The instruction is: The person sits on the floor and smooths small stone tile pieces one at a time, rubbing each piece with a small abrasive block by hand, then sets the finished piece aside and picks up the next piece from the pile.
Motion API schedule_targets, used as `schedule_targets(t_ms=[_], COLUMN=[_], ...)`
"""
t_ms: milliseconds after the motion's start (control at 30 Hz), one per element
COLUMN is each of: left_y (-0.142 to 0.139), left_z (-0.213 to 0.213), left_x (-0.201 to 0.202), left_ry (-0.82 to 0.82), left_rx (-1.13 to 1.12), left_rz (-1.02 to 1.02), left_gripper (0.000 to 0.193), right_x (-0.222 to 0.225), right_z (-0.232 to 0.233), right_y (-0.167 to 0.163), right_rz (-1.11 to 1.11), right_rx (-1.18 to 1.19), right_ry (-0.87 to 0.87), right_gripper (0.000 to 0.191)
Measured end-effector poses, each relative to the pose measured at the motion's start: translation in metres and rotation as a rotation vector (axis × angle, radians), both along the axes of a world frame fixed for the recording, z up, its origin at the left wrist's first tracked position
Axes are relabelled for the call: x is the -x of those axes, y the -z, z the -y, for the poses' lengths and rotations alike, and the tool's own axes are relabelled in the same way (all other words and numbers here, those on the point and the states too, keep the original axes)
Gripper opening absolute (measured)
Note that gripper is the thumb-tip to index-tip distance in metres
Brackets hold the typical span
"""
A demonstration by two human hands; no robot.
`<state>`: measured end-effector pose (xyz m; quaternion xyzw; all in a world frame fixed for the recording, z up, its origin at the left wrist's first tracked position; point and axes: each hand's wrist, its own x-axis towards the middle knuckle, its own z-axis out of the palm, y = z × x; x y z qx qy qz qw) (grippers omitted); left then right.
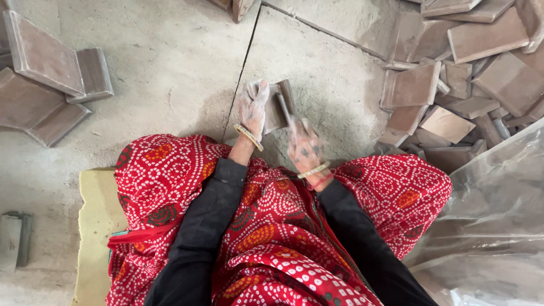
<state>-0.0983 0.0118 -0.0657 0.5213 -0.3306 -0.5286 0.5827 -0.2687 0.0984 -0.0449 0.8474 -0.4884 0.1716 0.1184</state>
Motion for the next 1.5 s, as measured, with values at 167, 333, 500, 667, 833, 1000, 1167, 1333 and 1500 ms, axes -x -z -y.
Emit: schedule_targets(t_ms=[167,333,500,667,833,1000,1167,1333,1500], left_y=[0.006,0.014,0.019,0.028,0.036,0.033,0.036,0.041,0.036], left_z=[-0.001,-0.002,-0.001,0.001,0.008,0.014,0.015,0.018,0.022], left_x=[0.000,0.002,0.002,0.005,0.005,0.004,0.003,0.004,0.003], left_ry=[-0.014,0.009,-0.008,-0.004,0.019,0.019,-0.001,0.039,0.087], left_rx=[0.060,0.114,0.108,0.028,0.202,0.193,0.114,-0.045,0.385], left_rz=[0.117,0.061,-0.019,0.121,0.037,0.007,0.128,-0.087,0.706], left_gripper=[0.039,0.028,0.021,0.022,0.018,0.021,0.044,0.047,0.036], right_x=[-0.021,-0.021,-0.001,0.016,-0.007,-0.026,-0.028,-0.020,-0.006], right_z=[0.033,0.100,0.078,0.002,0.072,0.118,0.025,0.025,0.036], right_y=[0.020,0.058,0.074,0.066,0.055,0.036,0.021,0.032,0.063], right_rz=[0.186,0.270,0.300,0.699,0.421,0.420,0.764,1.072,0.808], right_rx=[-0.299,-0.193,-0.338,-0.572,-0.121,-0.408,-0.710,-0.705,-0.463], right_ry=[0.131,0.063,0.031,0.121,0.006,0.084,0.260,0.230,0.114], right_gripper=[0.047,0.041,0.046,0.049,0.047,0.027,0.034,0.049,0.043])
